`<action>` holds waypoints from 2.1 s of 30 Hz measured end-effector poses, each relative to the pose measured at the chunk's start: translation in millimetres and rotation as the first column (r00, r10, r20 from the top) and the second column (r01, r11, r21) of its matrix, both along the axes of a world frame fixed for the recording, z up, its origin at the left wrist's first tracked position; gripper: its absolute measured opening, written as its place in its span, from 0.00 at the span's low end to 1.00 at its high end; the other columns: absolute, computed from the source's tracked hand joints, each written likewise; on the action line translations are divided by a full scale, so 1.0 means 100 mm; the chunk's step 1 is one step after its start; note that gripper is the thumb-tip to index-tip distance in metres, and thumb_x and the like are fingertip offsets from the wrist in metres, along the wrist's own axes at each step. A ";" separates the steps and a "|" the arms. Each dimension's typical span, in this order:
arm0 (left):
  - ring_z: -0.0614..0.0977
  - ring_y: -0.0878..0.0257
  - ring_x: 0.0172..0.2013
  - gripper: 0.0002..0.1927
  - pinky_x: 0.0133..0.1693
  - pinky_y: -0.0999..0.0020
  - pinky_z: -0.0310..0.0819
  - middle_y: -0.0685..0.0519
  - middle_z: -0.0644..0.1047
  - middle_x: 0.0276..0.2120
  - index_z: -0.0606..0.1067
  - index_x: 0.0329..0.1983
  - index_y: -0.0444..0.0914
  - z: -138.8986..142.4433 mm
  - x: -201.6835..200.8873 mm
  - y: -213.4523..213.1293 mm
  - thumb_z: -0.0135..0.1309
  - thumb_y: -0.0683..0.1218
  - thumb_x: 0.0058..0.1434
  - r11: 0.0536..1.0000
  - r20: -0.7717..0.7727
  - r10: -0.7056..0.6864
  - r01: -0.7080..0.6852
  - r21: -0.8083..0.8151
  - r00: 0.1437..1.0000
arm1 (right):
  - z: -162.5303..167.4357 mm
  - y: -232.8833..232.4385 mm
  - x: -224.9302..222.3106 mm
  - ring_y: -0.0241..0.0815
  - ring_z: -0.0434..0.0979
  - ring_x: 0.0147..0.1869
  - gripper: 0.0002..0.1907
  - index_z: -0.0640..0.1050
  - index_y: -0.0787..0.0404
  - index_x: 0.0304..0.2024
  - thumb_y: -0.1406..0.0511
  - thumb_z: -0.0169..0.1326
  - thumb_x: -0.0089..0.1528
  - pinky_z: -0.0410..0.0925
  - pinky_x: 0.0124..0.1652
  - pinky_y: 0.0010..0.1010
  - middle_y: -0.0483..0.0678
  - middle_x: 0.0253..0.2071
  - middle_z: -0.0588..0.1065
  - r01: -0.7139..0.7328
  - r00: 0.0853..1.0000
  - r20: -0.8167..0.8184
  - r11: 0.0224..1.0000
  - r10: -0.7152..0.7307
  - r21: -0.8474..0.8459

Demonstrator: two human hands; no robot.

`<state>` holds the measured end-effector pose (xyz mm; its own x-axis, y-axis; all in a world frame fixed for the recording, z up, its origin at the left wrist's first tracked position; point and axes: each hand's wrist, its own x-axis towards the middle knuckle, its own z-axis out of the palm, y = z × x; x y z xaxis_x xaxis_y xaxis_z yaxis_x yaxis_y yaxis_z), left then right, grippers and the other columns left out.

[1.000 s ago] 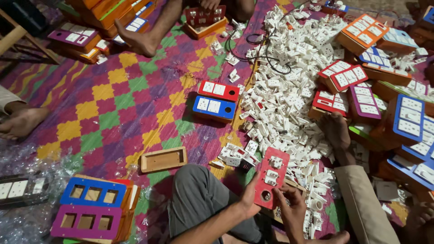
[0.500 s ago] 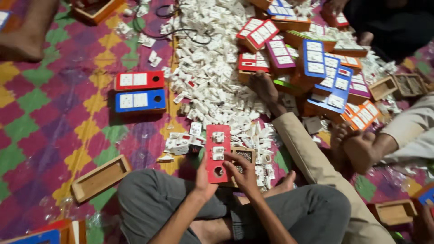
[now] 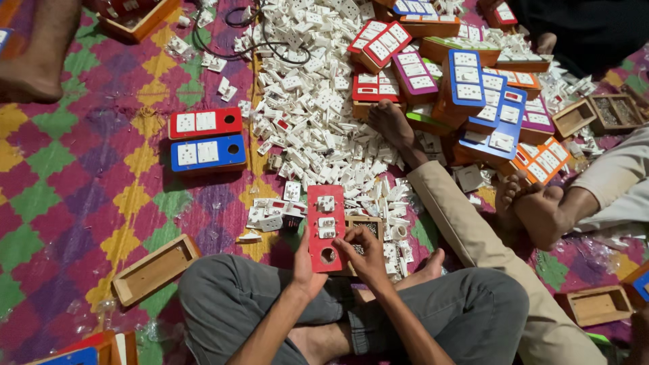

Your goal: The person sits cross-legged on a floor mat assembling electrical switch plates. They hold a colored plastic faceplate, pick white switch and socket modules from a pile, press them into the plate openings, and take small screws from a wooden compartment box to fasten the modules, working on one plate and then another.

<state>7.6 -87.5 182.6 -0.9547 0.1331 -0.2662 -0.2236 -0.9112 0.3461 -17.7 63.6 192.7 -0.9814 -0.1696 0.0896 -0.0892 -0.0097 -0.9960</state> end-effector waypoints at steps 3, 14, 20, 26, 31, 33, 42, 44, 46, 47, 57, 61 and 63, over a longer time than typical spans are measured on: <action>0.79 0.54 0.54 0.30 0.57 0.56 0.73 0.46 0.78 0.55 0.69 0.64 0.36 -0.02 -0.04 0.01 0.36 0.62 0.73 1.000 0.019 0.010 -0.010 0.005 1.000 | 0.01 0.02 -0.02 0.32 0.82 0.45 0.14 0.80 0.63 0.50 0.69 0.61 0.62 0.75 0.44 0.25 0.46 0.44 0.82 0.000 1.000 -0.025 0.992 0.003 0.127; 0.77 0.53 0.58 0.30 0.61 0.54 0.68 0.46 0.75 0.60 0.66 0.68 0.36 -0.08 -0.20 0.10 0.35 0.60 0.73 0.998 0.066 0.012 -0.008 -0.056 0.998 | 0.01 0.10 -0.16 0.35 0.82 0.41 0.10 0.80 0.65 0.41 0.68 0.67 0.61 0.75 0.42 0.26 0.50 0.37 0.81 0.092 0.995 -0.065 0.970 -0.079 0.224; 0.74 0.53 0.58 0.30 0.59 0.52 0.68 0.49 0.73 0.60 0.65 0.69 0.39 -0.05 -0.19 0.15 0.35 0.61 0.74 0.995 0.104 0.060 -0.052 -0.082 0.993 | 0.21 0.16 -0.10 0.33 0.81 0.43 0.10 0.81 0.63 0.46 0.68 0.62 0.62 0.72 0.42 0.26 0.45 0.41 0.82 0.046 0.994 -0.103 0.972 -0.023 0.230; 0.76 0.53 0.57 0.29 0.59 0.53 0.69 0.48 0.75 0.58 0.66 0.67 0.39 0.05 -0.18 0.19 0.35 0.61 0.72 0.997 0.070 0.043 -0.039 -0.064 0.997 | 0.21 0.18 -0.13 0.34 0.79 0.41 0.09 0.78 0.64 0.43 0.67 0.65 0.66 0.72 0.43 0.25 0.47 0.38 0.80 0.036 0.995 -0.091 0.992 -0.026 0.118; 0.75 0.53 0.56 0.29 0.58 0.52 0.68 0.49 0.74 0.58 0.66 0.68 0.39 0.05 -0.09 0.16 0.36 0.61 0.74 0.999 0.071 0.026 -0.025 -0.025 0.997 | 0.26 0.20 -0.03 0.31 0.80 0.44 0.11 0.80 0.63 0.48 0.67 0.61 0.62 0.72 0.43 0.25 0.44 0.43 0.81 0.028 0.999 -0.050 0.991 -0.022 0.134; 0.76 0.53 0.56 0.29 0.58 0.52 0.69 0.48 0.75 0.58 0.66 0.68 0.39 0.03 -0.09 0.15 0.36 0.61 0.73 0.999 0.059 0.026 -0.025 -0.025 0.998 | 0.28 0.19 -0.04 0.33 0.79 0.42 0.10 0.82 0.64 0.47 0.68 0.61 0.63 0.71 0.41 0.26 0.46 0.42 0.82 0.013 0.998 -0.067 0.985 -0.001 0.173; 0.75 0.53 0.57 0.29 0.59 0.51 0.68 0.49 0.74 0.58 0.66 0.68 0.40 0.04 -0.12 0.16 0.36 0.61 0.73 0.999 0.093 0.026 -0.024 -0.029 0.995 | 0.33 0.18 -0.06 0.36 0.82 0.47 0.10 0.81 0.65 0.46 0.69 0.62 0.63 0.73 0.47 0.28 0.49 0.44 0.82 0.035 0.983 -0.185 0.982 0.000 0.188; 0.76 0.53 0.57 0.29 0.59 0.52 0.69 0.48 0.75 0.58 0.66 0.67 0.40 0.03 -0.12 0.16 0.35 0.61 0.72 0.999 0.095 0.022 -0.020 -0.026 0.995 | 0.34 0.18 -0.07 0.36 0.81 0.43 0.08 0.79 0.65 0.42 0.68 0.64 0.62 0.73 0.44 0.28 0.49 0.40 0.81 0.044 0.992 -0.128 0.981 -0.019 0.191; 0.76 0.53 0.57 0.29 0.59 0.52 0.68 0.48 0.75 0.59 0.66 0.67 0.39 0.01 -0.12 0.16 0.36 0.61 0.73 0.999 0.074 0.022 -0.019 -0.034 0.997 | 0.35 0.17 -0.07 0.36 0.81 0.42 0.09 0.79 0.64 0.42 0.68 0.64 0.62 0.72 0.43 0.28 0.47 0.38 0.80 0.049 0.995 -0.094 0.983 -0.033 0.176; 0.76 0.53 0.57 0.29 0.59 0.52 0.68 0.48 0.74 0.59 0.66 0.68 0.39 0.01 -0.13 0.16 0.36 0.61 0.73 0.999 0.060 0.021 -0.019 -0.036 0.998 | 0.35 0.17 -0.07 0.35 0.81 0.42 0.10 0.79 0.63 0.43 0.67 0.64 0.61 0.73 0.43 0.27 0.46 0.39 0.81 0.051 0.995 -0.092 0.985 -0.036 0.164; 0.76 0.51 0.58 0.30 0.60 0.52 0.68 0.46 0.74 0.60 0.65 0.69 0.37 0.09 -0.14 0.17 0.36 0.60 0.72 0.999 0.014 0.041 -0.041 -0.007 0.999 | 0.29 0.15 -0.06 0.35 0.81 0.38 0.11 0.78 0.62 0.40 0.65 0.66 0.59 0.73 0.39 0.26 0.45 0.36 0.81 0.096 0.990 -0.119 0.979 -0.075 0.182; 0.76 0.51 0.57 0.29 0.60 0.52 0.68 0.46 0.74 0.60 0.65 0.69 0.37 0.16 -0.04 0.21 0.36 0.59 0.73 0.998 -0.028 0.058 -0.059 -0.038 0.998 | 0.34 0.22 0.05 0.37 0.79 0.37 0.13 0.79 0.63 0.41 0.64 0.67 0.59 0.73 0.38 0.27 0.46 0.37 0.81 0.102 0.987 -0.151 0.960 -0.063 0.262; 0.77 0.51 0.57 0.29 0.59 0.53 0.69 0.45 0.74 0.59 0.65 0.68 0.37 0.14 -0.01 0.23 0.36 0.59 0.73 0.997 -0.035 0.021 -0.023 -0.073 0.999 | 0.43 0.24 0.07 0.40 0.77 0.36 0.17 0.75 0.64 0.37 0.62 0.70 0.59 0.73 0.39 0.29 0.47 0.35 0.81 0.135 0.985 -0.148 0.934 -0.090 0.329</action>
